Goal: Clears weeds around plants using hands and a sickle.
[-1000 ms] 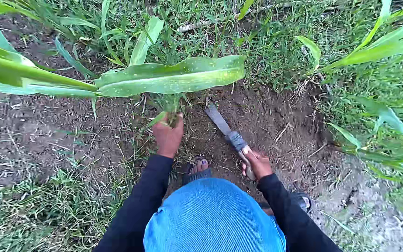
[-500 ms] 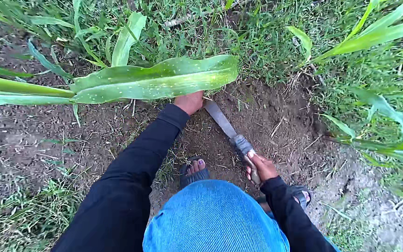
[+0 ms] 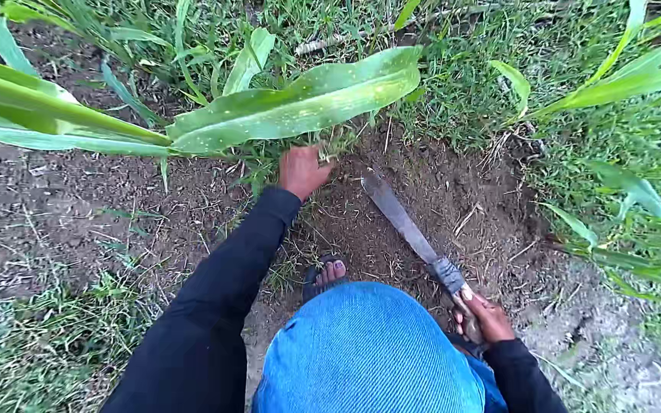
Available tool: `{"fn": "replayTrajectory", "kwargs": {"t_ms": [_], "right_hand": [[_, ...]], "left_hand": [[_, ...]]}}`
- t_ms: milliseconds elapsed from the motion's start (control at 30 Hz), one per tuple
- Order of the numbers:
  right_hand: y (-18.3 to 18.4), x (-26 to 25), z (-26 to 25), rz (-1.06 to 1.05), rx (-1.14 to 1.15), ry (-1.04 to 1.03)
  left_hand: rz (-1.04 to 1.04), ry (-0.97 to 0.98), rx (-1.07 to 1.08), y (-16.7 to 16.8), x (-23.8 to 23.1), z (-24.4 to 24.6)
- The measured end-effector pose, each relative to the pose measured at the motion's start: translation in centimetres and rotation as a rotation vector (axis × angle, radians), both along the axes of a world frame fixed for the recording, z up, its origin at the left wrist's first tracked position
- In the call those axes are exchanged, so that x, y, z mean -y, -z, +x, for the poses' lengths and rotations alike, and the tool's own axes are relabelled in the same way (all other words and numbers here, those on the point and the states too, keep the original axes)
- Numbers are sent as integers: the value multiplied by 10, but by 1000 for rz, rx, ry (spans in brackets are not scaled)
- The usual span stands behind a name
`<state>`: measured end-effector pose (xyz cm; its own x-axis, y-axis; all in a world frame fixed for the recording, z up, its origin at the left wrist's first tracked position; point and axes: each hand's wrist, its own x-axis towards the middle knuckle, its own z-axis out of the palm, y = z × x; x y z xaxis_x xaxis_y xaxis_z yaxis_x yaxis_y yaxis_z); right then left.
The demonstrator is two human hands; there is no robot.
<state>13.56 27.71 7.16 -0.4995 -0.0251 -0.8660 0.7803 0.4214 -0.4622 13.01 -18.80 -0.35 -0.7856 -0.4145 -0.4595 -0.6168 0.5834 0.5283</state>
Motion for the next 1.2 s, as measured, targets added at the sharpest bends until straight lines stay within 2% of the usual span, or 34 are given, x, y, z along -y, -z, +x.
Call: {"fn": "replayTrajectory", "kwargs": {"t_ms": [67, 133, 167, 233, 300, 333, 367, 433, 500, 600, 733, 867, 933, 1000, 1100, 1200], "right_hand": [[-1, -18, 0, -20, 5, 3], [-4, -41, -7, -34, 26, -29], [-5, -51, -11, -42, 43, -52], [-3, -51, -19, -62, 72, -91], [7, -13, -22, -80, 77, -148], [15, 24, -23, -70, 64, -204], [23, 70, -24, -44, 40, -252], [34, 154, -22, 3, -37, -281], [33, 190, -20, 5, -90, -288], [17, 160, -39, -4, -132, -325], [-9, 59, -60, -11, -130, -297], [-23, -31, -56, -67, -32, -244], [-15, -31, -48, -83, 15, -237], [6, 26, -40, -68, 61, -278], [35, 137, -29, -55, 122, -306], [24, 161, -13, -54, 129, -269]], "left_hand": [[35, -26, -8, -5, -14, 57], [58, -171, 28, -5, -21, 123], [58, -331, 4, -7, -21, 155], [33, -803, -79, -14, -17, 205], [-19, -1127, -174, -24, -12, 225], [-32, -1172, -197, -27, -13, 224], [-42, -1141, -204, -28, -16, 216], [-1, -932, -149, -23, -23, 183], [24, -653, -97, -11, -20, 142], [-30, -381, -35, 17, -2, 83], [-284, -132, -5, 42, 21, 42], [-139, -120, -128, 47, 30, 30], [-56, -183, -277, 56, 31, 36], [4, -236, -330, 58, 32, 41], [35, -275, -174, 47, 28, 38], [87, -254, -45, 38, 32, 36]]}}
